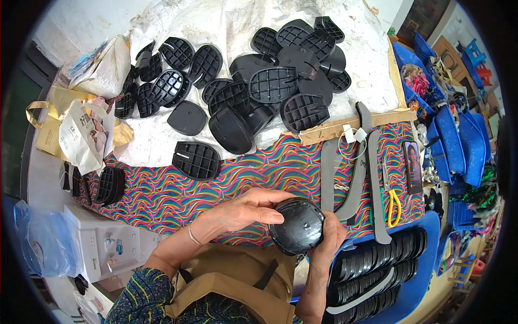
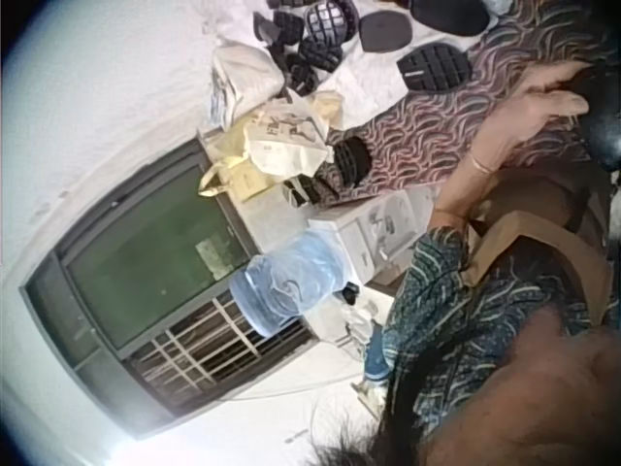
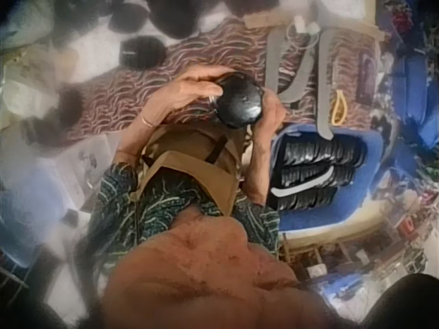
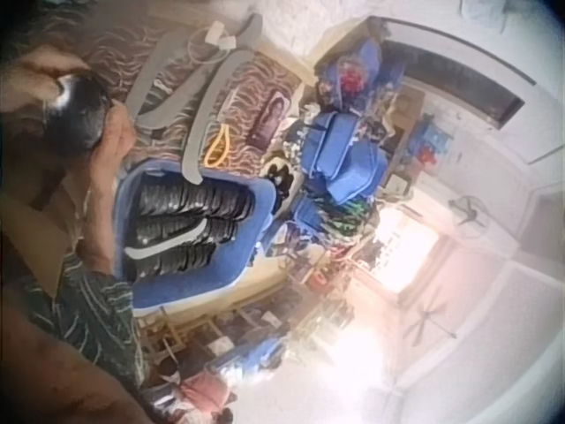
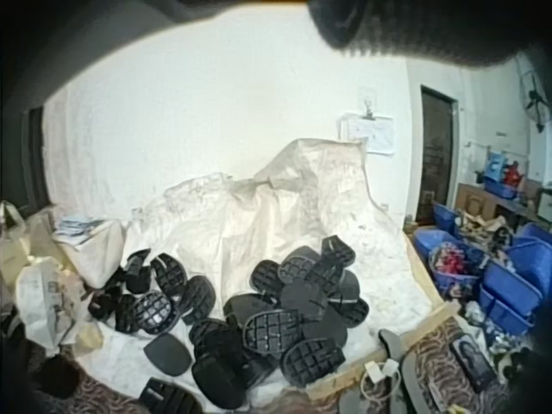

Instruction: The person assembles black slipper sandals by hand. They pick up a sole and a strap, align the strap over the sole, and press it into place. The person repeats this process for multiple units, placing finished slippers into a blue bin.

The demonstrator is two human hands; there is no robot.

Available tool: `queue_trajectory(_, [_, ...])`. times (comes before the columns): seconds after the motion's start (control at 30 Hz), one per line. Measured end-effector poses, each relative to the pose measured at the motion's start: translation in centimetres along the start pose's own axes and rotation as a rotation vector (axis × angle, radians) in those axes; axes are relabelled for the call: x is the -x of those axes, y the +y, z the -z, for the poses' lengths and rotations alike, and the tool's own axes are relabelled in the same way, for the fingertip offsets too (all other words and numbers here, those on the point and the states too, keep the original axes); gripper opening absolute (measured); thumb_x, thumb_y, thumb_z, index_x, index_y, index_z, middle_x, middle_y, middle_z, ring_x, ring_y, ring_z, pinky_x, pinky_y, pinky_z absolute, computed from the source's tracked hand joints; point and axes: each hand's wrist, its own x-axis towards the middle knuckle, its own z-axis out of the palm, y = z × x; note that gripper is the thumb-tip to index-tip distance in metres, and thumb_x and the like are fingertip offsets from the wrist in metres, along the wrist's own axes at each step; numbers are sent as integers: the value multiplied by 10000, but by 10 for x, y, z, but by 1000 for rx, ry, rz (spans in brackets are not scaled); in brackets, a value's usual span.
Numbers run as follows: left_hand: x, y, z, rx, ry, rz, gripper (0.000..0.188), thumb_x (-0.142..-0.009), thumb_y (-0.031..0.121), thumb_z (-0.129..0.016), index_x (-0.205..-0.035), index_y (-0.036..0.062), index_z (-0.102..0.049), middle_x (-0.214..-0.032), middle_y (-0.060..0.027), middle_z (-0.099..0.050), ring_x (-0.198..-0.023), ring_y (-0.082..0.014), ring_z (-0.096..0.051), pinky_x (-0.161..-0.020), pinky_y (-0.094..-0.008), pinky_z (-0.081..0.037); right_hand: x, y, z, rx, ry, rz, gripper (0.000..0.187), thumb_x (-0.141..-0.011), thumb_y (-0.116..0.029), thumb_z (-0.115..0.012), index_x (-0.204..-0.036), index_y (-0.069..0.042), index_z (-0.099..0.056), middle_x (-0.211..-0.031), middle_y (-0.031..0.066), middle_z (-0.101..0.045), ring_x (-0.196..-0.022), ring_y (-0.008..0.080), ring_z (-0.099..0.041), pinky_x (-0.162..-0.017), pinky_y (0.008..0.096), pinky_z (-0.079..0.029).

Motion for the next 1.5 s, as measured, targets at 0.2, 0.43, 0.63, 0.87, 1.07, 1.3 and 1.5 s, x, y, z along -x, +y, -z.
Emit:
queue_trajectory(0.2, [12, 0, -4, -203, 123, 61, 556, -884, 169, -705, -1366, -44, -527, -1236, -116, -644, -1076, -170, -622, -913, -301, -507, 4, 6, 0, -79, 57, -52, 393, -976, -292, -561, -920, 80, -674, -793, 26, -615, -721, 94, -508, -659, 259, -400])
queue_trajectory(0.43, [9, -1, -3, -401, 221, 10, 282, -987, 282, -613, -1020, 10, -680, -777, 32, -597, -671, -30, -540, -550, -215, -446, -1, -7, -1, 174, -111, 54, 357, -961, -271, -596, -973, 77, -675, -761, 37, -616, -711, 101, -524, -650, 267, -412])
queue_trajectory(0.63, [1, -1, 5, -525, 166, 14, 334, -1006, 317, -563, -1010, -1, -668, -782, 22, -579, -723, -46, -505, -616, -254, -423, -3, -16, -3, 307, -169, 123, 330, -957, -238, -596, -992, 81, -674, -750, 70, -628, -678, 122, -539, -625, 288, -430])
queue_trajectory(0.87, [-1, 12, -8, -641, 140, -88, 318, -974, 269, -607, -1097, -22, -647, -891, -34, -661, -842, -130, -603, -744, -306, -484, -3, -15, -5, 343, -196, 72, 396, -973, -304, -579, -951, 76, -690, -744, 77, -636, -662, 138, -550, -613, 292, -421])
queue_trajectory(1.07, [-9, 2, -8, -533, 138, -82, 266, -942, 204, -642, -1093, -14, -656, -920, -36, -678, -834, -114, -617, -754, -263, -489, 0, -18, -16, 329, -157, 89, 477, -994, -367, -535, -926, 77, -693, -734, 51, -639, -667, 119, -539, -595, 290, -406])
queue_trajectory(1.3, [-1, 2, 6, 56, 14, 99, 472, -891, 153, -661, -1300, -64, -569, -1225, -122, -640, -1140, -184, -607, -1003, -334, -462, 2, -7, -19, 123, -47, -21, 479, -1020, -354, -501, -928, 75, -691, -769, 26, -636, -691, 96, -525, -639, 268, -415])
queue_trajectory(1.5, [3, -28, -18, 313, 72, -215, 823, -845, 308, -683, -1509, 24, -288, -1397, -151, -509, -1299, -256, -511, -1080, -395, -421, -1, -3, -46, 29, 116, -50, 500, -1035, -410, -468, -961, 39, -676, -846, 70, -671, -748, 98, -581, -704, 259, -455])
